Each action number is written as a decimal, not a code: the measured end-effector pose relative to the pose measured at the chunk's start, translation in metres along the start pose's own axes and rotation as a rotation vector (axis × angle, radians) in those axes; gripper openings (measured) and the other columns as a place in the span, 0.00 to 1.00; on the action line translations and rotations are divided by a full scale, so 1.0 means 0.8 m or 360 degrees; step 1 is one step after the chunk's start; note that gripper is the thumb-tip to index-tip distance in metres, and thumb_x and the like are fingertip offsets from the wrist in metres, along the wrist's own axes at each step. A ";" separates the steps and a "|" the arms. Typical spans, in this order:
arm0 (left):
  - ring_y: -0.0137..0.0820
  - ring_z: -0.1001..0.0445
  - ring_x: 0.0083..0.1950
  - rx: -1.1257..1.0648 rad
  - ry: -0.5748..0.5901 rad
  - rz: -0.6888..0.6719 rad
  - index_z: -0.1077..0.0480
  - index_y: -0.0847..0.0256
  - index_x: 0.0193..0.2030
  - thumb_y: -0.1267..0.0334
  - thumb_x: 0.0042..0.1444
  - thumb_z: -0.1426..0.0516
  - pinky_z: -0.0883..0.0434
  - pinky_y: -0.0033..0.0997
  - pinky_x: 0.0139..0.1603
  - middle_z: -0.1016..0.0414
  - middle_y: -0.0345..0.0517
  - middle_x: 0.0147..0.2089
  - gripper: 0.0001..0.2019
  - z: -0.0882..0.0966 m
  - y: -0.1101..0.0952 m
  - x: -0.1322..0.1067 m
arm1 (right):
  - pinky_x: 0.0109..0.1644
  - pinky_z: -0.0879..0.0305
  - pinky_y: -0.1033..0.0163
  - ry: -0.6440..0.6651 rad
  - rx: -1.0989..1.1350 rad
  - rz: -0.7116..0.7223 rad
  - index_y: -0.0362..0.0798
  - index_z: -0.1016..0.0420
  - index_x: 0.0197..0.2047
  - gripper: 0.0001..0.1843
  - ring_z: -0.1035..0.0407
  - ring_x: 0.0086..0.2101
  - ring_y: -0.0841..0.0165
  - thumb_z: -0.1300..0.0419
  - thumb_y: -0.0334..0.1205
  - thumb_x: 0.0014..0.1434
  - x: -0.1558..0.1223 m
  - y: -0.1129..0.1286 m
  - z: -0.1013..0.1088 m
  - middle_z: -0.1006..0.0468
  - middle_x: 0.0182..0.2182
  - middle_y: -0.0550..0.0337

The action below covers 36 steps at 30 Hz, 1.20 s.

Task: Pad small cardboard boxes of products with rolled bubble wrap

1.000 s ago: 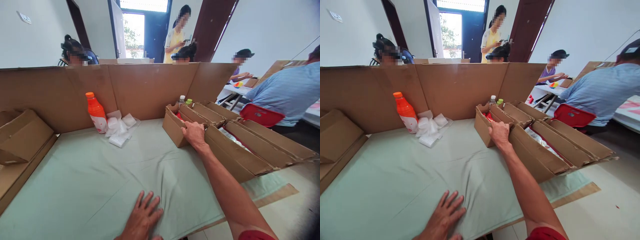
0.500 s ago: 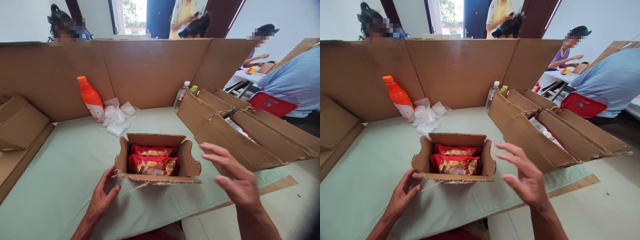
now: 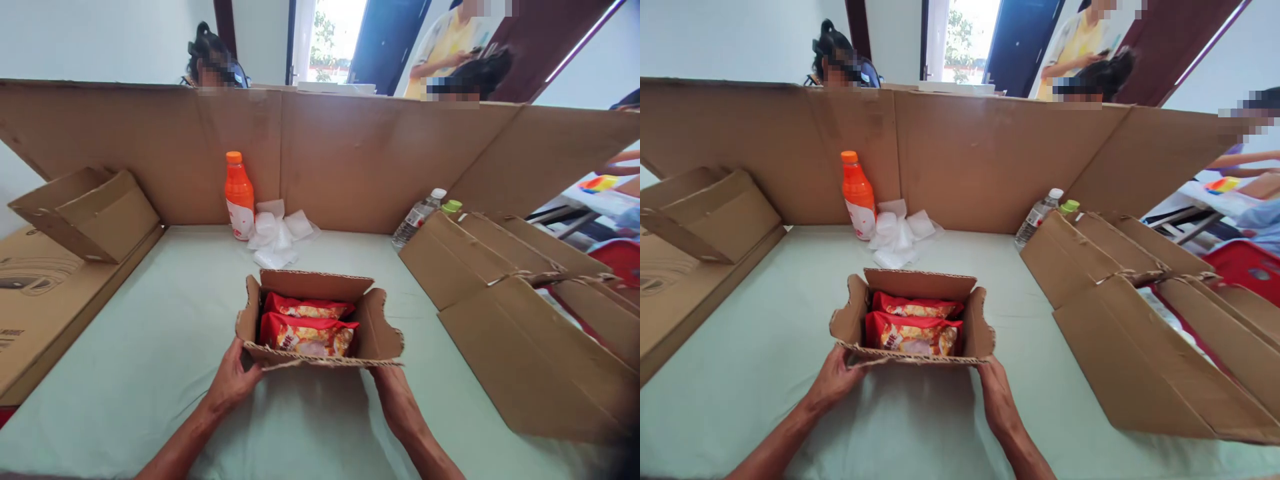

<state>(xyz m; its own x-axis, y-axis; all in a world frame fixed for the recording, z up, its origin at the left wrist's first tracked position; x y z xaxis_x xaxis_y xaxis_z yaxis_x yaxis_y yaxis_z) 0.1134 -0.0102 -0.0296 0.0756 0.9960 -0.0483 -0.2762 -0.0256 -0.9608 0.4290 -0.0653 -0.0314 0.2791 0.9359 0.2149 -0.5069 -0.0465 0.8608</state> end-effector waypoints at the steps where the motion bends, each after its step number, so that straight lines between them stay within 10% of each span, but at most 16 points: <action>1: 0.47 0.21 0.46 -0.0031 -0.0053 0.0037 0.28 0.60 0.41 0.53 0.42 0.38 0.23 0.45 0.49 0.19 0.52 0.42 0.19 0.012 0.001 0.012 | 0.45 0.23 0.51 0.0058 0.0087 -0.0022 0.56 0.17 0.48 0.26 0.23 0.43 0.54 0.51 0.60 0.67 0.010 0.007 -0.016 0.16 0.39 0.53; 8: 0.49 0.23 0.51 -0.0236 -0.0401 -0.0001 0.31 0.62 0.44 0.51 0.40 0.37 0.25 0.45 0.52 0.20 0.53 0.45 0.25 0.082 0.018 0.073 | 0.48 0.25 0.53 0.0432 0.0541 -0.0061 0.50 0.20 0.50 0.28 0.24 0.43 0.59 0.49 0.62 0.67 0.086 0.062 -0.118 0.17 0.44 0.52; 16: 0.50 0.23 0.53 -0.0315 -0.0497 0.0072 0.31 0.61 0.51 0.48 0.48 0.38 0.24 0.45 0.53 0.21 0.54 0.49 0.26 0.075 0.065 0.069 | 0.56 0.30 0.51 0.0482 0.0040 0.0378 0.51 0.18 0.50 0.18 0.25 0.51 0.58 0.44 0.49 0.65 0.245 0.077 -0.118 0.18 0.51 0.53; 20: 0.53 0.22 0.52 -0.0160 -0.0578 0.0119 0.26 0.61 0.47 0.43 0.45 0.38 0.23 0.48 0.52 0.20 0.57 0.46 0.28 0.076 0.086 0.070 | 0.65 0.38 0.45 0.0541 -0.0501 0.0897 0.54 0.16 0.45 0.15 0.31 0.59 0.57 0.44 0.33 0.62 0.348 0.111 -0.179 0.24 0.60 0.54; 25: 0.53 0.21 0.46 -0.0001 -0.0678 0.0115 0.23 0.61 0.40 0.42 0.43 0.39 0.22 0.50 0.48 0.19 0.56 0.40 0.25 0.080 0.076 0.071 | 0.65 0.39 0.40 0.0642 -0.0642 0.0925 0.50 0.17 0.47 0.18 0.35 0.62 0.52 0.41 0.27 0.56 0.412 0.142 -0.258 0.26 0.61 0.50; 30: 0.49 0.21 0.39 -0.0127 -0.0656 0.0136 0.25 0.60 0.33 0.43 0.41 0.35 0.21 0.47 0.43 0.22 0.52 0.32 0.21 0.080 0.071 0.071 | 0.57 0.29 0.49 0.0268 -0.0145 0.0546 0.46 0.35 0.67 0.27 0.29 0.56 0.57 0.48 0.43 0.67 0.378 0.121 -0.199 0.29 0.62 0.45; 36: 0.45 0.22 0.46 -0.0318 -0.0607 0.0120 0.30 0.61 0.43 0.47 0.42 0.34 0.23 0.40 0.46 0.21 0.51 0.40 0.25 0.082 0.061 0.067 | 0.38 0.27 0.60 0.0112 0.0524 -0.0384 0.49 0.30 0.59 0.34 0.23 0.45 0.59 0.34 0.59 0.55 0.211 0.035 -0.052 0.22 0.53 0.47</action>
<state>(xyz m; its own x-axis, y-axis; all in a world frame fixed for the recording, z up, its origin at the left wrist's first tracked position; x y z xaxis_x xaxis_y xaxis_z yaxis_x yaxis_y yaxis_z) 0.0412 0.0475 -0.0613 -0.3076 0.9501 -0.0518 -0.0739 -0.0782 -0.9942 0.4278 0.1062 0.0100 0.2955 0.9547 -0.0335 -0.1426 0.0788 0.9866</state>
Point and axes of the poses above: each hand's wrist, its own x-axis towards the middle knuckle, its own z-axis out of the back of the hand, y = z × x, the point moved 1 cm from there along x, towards the middle knuckle
